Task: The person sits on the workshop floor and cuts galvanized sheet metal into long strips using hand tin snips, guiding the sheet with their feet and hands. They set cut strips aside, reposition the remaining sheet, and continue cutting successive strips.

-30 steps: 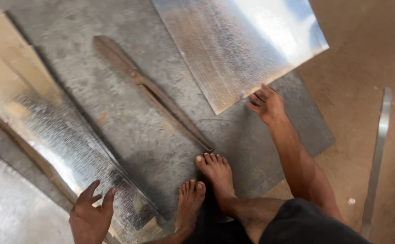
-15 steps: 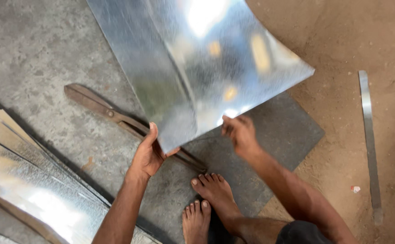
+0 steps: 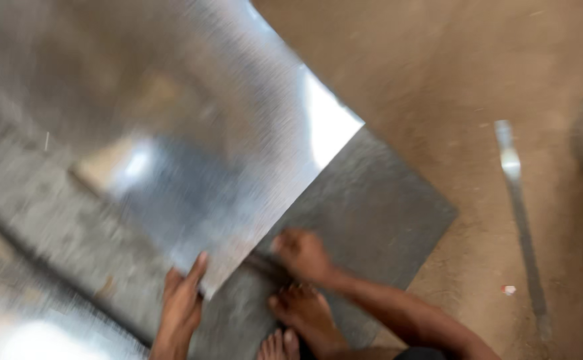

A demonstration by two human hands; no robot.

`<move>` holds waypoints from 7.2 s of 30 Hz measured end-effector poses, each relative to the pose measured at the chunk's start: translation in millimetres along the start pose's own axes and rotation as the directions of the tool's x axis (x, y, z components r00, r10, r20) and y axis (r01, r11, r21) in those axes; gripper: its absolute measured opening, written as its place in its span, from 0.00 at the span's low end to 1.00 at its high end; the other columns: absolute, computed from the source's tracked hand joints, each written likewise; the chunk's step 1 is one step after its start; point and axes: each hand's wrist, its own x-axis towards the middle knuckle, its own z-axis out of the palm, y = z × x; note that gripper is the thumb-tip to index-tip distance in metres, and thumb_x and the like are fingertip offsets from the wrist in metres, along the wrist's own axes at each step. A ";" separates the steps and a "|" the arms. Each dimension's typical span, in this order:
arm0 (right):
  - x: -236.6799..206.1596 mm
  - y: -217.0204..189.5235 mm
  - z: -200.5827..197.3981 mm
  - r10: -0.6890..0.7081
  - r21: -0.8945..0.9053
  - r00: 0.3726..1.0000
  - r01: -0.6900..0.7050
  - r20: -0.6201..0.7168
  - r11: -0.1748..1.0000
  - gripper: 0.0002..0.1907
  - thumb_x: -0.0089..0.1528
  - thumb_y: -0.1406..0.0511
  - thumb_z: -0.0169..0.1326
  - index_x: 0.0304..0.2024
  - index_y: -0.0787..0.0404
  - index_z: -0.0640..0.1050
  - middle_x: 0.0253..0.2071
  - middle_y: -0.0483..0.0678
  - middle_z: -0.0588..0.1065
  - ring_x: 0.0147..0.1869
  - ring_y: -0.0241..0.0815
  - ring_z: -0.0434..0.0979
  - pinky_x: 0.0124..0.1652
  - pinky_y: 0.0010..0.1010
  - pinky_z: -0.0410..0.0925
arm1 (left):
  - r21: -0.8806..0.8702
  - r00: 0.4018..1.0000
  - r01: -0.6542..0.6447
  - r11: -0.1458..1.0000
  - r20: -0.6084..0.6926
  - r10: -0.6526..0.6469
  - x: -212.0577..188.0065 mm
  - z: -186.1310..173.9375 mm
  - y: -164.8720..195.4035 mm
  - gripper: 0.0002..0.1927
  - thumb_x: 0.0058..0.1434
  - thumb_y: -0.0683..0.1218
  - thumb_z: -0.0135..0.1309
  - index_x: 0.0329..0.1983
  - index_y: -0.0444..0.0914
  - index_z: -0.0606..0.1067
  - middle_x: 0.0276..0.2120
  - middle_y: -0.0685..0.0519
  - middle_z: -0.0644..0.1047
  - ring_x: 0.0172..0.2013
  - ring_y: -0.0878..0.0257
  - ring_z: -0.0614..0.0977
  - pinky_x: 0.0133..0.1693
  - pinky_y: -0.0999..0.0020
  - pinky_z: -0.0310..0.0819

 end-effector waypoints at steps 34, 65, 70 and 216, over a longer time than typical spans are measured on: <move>-85.5 -46.7 17.1 -0.119 -0.526 0.939 0.281 0.321 0.803 0.12 0.62 0.68 0.51 0.49 0.57 0.73 0.47 0.50 0.73 0.49 0.48 0.72 0.49 0.41 0.67 | -0.284 0.953 0.056 0.957 0.302 0.034 80.4 38.8 -32.6 0.13 0.66 0.37 0.57 0.53 0.34 0.73 0.50 0.46 0.81 0.50 0.53 0.84 0.51 0.54 0.87; -148.4 88.0 -106.4 0.687 -0.500 0.686 -0.519 0.240 0.693 0.20 0.64 0.56 0.56 0.30 0.68 0.76 0.17 0.53 0.70 0.23 0.42 0.67 0.29 0.40 0.63 | -0.258 0.993 0.053 0.965 0.112 -0.025 107.4 51.1 -39.1 0.09 0.64 0.41 0.58 0.47 0.39 0.75 0.44 0.51 0.82 0.44 0.60 0.86 0.44 0.56 0.89; -150.2 94.8 -107.1 0.696 -0.409 0.639 -0.567 0.329 0.715 0.20 0.67 0.56 0.54 0.35 0.68 0.75 0.22 0.53 0.69 0.28 0.40 0.67 0.29 0.39 0.63 | -0.268 0.994 0.067 0.961 0.104 -0.040 103.6 51.7 -38.7 0.12 0.61 0.40 0.62 0.47 0.40 0.74 0.46 0.50 0.80 0.48 0.61 0.84 0.44 0.56 0.85; -92.3 15.9 -16.0 0.090 -0.612 0.941 0.139 0.327 0.778 0.24 0.59 0.48 0.59 0.49 0.56 0.78 0.39 0.54 0.82 0.34 0.55 0.82 0.33 0.45 0.73 | 0.470 0.929 0.308 0.827 -0.336 -0.155 -149.4 -240.5 -76.6 0.21 0.60 0.57 0.59 0.38 0.34 0.76 0.28 0.47 0.81 0.31 0.57 0.86 0.37 0.57 0.84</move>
